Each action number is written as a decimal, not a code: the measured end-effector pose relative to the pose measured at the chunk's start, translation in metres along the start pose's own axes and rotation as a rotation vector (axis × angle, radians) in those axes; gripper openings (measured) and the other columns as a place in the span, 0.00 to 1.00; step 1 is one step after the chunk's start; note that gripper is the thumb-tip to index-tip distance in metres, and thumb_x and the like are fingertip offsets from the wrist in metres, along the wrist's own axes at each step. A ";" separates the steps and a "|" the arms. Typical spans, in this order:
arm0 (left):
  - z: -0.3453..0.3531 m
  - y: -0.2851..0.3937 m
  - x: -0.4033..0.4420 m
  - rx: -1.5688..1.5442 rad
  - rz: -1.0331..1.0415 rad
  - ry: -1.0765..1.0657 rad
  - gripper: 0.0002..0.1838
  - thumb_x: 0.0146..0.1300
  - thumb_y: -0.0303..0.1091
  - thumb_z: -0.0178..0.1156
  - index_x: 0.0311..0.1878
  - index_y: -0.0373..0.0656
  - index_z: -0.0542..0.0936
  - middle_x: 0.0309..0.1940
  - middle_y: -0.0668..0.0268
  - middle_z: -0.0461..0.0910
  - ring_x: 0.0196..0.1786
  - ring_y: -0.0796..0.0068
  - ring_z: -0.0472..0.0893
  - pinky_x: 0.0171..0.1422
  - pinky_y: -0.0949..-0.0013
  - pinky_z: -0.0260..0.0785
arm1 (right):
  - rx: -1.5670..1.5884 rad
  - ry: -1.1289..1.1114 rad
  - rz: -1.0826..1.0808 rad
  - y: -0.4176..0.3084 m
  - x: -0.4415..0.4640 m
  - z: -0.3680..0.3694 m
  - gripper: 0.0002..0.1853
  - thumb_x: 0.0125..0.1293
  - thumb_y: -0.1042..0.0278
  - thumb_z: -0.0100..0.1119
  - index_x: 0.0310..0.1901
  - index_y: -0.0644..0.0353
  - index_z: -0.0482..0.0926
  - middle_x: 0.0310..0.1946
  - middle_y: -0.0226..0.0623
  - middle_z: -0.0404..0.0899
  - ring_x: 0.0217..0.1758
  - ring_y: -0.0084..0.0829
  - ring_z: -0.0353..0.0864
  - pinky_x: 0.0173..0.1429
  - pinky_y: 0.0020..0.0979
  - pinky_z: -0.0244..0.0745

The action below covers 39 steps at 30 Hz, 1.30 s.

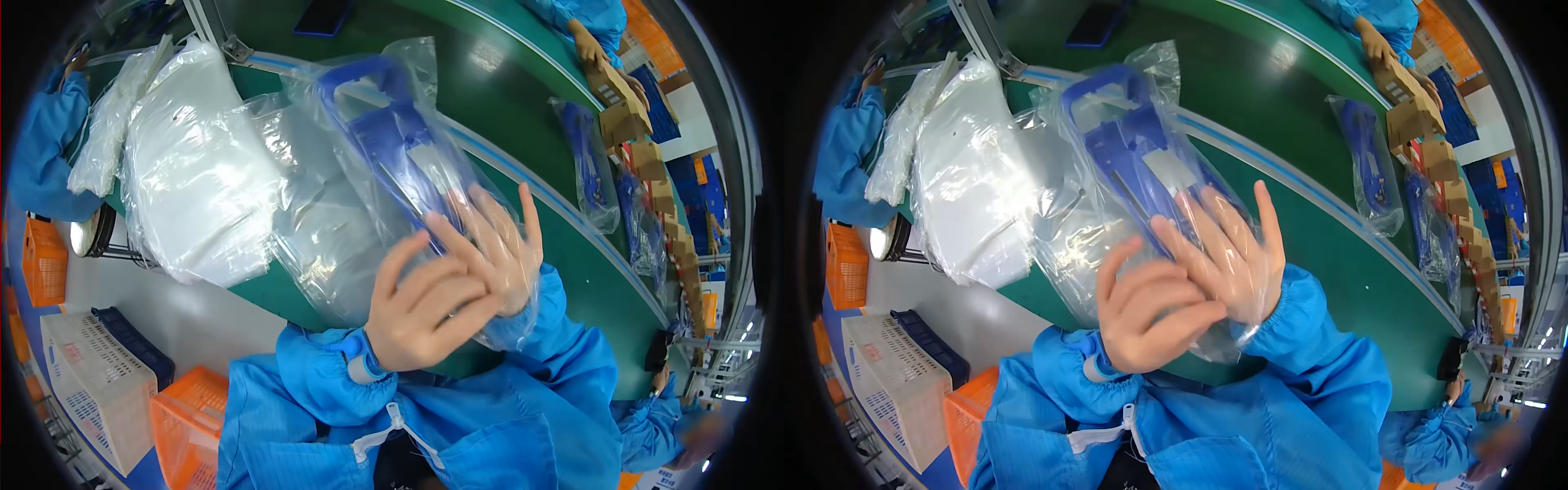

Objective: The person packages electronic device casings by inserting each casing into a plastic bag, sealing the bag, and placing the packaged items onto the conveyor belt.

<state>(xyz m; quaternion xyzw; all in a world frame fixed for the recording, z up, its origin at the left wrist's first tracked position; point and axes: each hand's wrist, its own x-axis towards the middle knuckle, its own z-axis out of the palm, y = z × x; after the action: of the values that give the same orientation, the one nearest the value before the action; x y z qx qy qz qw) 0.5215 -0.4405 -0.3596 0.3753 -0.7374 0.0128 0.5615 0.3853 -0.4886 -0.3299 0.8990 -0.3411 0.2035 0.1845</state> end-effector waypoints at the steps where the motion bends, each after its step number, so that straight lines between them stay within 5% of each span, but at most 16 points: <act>1: -0.001 0.000 0.000 -0.020 0.057 0.039 0.15 0.35 0.32 0.68 0.32 0.53 0.83 0.37 0.66 0.75 0.39 0.65 0.78 0.57 0.50 0.69 | -0.021 0.017 0.011 0.002 0.002 0.008 0.18 0.55 0.64 0.57 0.50 0.46 0.79 0.51 0.36 0.78 0.53 0.37 0.78 0.62 0.57 0.63; 5: -0.002 -0.013 -0.005 -0.238 0.122 0.093 0.17 0.35 0.24 0.68 0.34 0.48 0.84 0.39 0.63 0.73 0.40 0.61 0.78 0.55 0.49 0.73 | -0.091 0.062 0.088 0.018 0.014 0.032 0.21 0.51 0.67 0.57 0.50 0.45 0.79 0.47 0.37 0.79 0.51 0.36 0.79 0.61 0.51 0.65; 8: -0.006 -0.024 -0.007 -0.105 0.070 0.032 0.19 0.36 0.20 0.66 0.36 0.46 0.83 0.43 0.62 0.73 0.41 0.59 0.78 0.55 0.46 0.72 | -0.165 0.074 0.167 0.042 0.030 0.046 0.23 0.49 0.70 0.57 0.51 0.45 0.79 0.48 0.35 0.79 0.53 0.36 0.77 0.63 0.47 0.64; 13: -0.021 -0.034 -0.009 0.042 -0.392 -0.347 0.20 0.42 0.30 0.70 0.43 0.49 0.80 0.53 0.55 0.71 0.56 0.52 0.72 0.62 0.48 0.63 | -0.186 0.021 0.241 0.125 0.041 0.113 0.27 0.50 0.75 0.55 0.55 0.46 0.77 0.54 0.35 0.77 0.58 0.35 0.74 0.70 0.46 0.55; 16: -0.017 -0.036 -0.021 0.127 -0.455 -0.551 0.21 0.41 0.36 0.71 0.43 0.50 0.80 0.54 0.57 0.71 0.58 0.53 0.71 0.66 0.47 0.58 | -0.170 -0.052 0.244 0.158 0.032 0.139 0.27 0.51 0.75 0.55 0.57 0.47 0.76 0.55 0.35 0.76 0.60 0.35 0.72 0.73 0.48 0.48; 21: -0.017 -0.045 -0.034 0.076 -0.407 -0.523 0.14 0.45 0.35 0.69 0.38 0.50 0.81 0.51 0.64 0.75 0.58 0.58 0.72 0.68 0.47 0.55 | -0.136 -0.237 0.217 0.160 0.013 0.116 0.26 0.56 0.74 0.55 0.59 0.48 0.73 0.56 0.34 0.75 0.62 0.34 0.71 0.75 0.54 0.37; 24: -0.020 -0.048 -0.029 0.012 -0.458 -0.482 0.07 0.50 0.31 0.66 0.34 0.48 0.82 0.45 0.65 0.79 0.55 0.60 0.75 0.67 0.50 0.57 | 0.012 -0.367 0.222 0.144 0.008 0.060 0.19 0.58 0.73 0.56 0.53 0.53 0.77 0.51 0.39 0.78 0.55 0.37 0.77 0.70 0.47 0.54; 27: -0.022 -0.054 -0.023 -0.080 -0.552 -0.374 0.04 0.55 0.26 0.63 0.35 0.43 0.81 0.42 0.63 0.80 0.49 0.60 0.78 0.65 0.54 0.61 | 0.355 -0.369 0.438 0.092 0.019 0.005 0.11 0.60 0.69 0.58 0.43 0.59 0.82 0.39 0.42 0.82 0.43 0.42 0.82 0.54 0.37 0.73; 28: -0.024 -0.056 -0.021 -0.121 -0.573 -0.343 0.04 0.56 0.26 0.62 0.35 0.42 0.81 0.42 0.63 0.80 0.48 0.60 0.78 0.64 0.55 0.61 | 0.535 -0.279 0.399 0.079 0.014 0.003 0.09 0.61 0.66 0.60 0.34 0.64 0.83 0.28 0.44 0.81 0.32 0.43 0.82 0.35 0.32 0.75; 30: -0.028 -0.059 -0.017 -0.199 -0.609 -0.276 0.04 0.56 0.24 0.61 0.35 0.40 0.80 0.42 0.62 0.80 0.47 0.59 0.78 0.63 0.58 0.62 | 0.798 -0.613 0.540 0.056 0.011 -0.009 0.13 0.61 0.61 0.61 0.33 0.64 0.83 0.22 0.46 0.78 0.24 0.39 0.79 0.29 0.33 0.70; 32: -0.029 -0.057 -0.014 -0.302 -0.725 -0.210 0.03 0.56 0.25 0.61 0.35 0.40 0.80 0.39 0.63 0.80 0.44 0.59 0.77 0.61 0.60 0.63 | 0.957 -0.639 0.521 0.035 0.004 0.001 0.15 0.60 0.58 0.63 0.35 0.65 0.83 0.23 0.43 0.81 0.24 0.35 0.81 0.30 0.30 0.74; 39: -0.041 -0.066 -0.016 -0.114 -0.499 -0.306 0.03 0.56 0.22 0.61 0.34 0.38 0.80 0.38 0.61 0.79 0.43 0.66 0.78 0.54 0.68 0.67 | 1.477 -0.536 0.790 -0.020 0.016 0.024 0.10 0.63 0.69 0.61 0.37 0.69 0.82 0.28 0.39 0.83 0.24 0.22 0.80 0.29 0.22 0.74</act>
<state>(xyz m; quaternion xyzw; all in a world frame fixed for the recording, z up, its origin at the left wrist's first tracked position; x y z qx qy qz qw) 0.5935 -0.4613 -0.3842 0.5105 -0.6978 -0.2240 0.4497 0.4152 -0.4946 -0.3461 0.6224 -0.4400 0.2034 -0.6145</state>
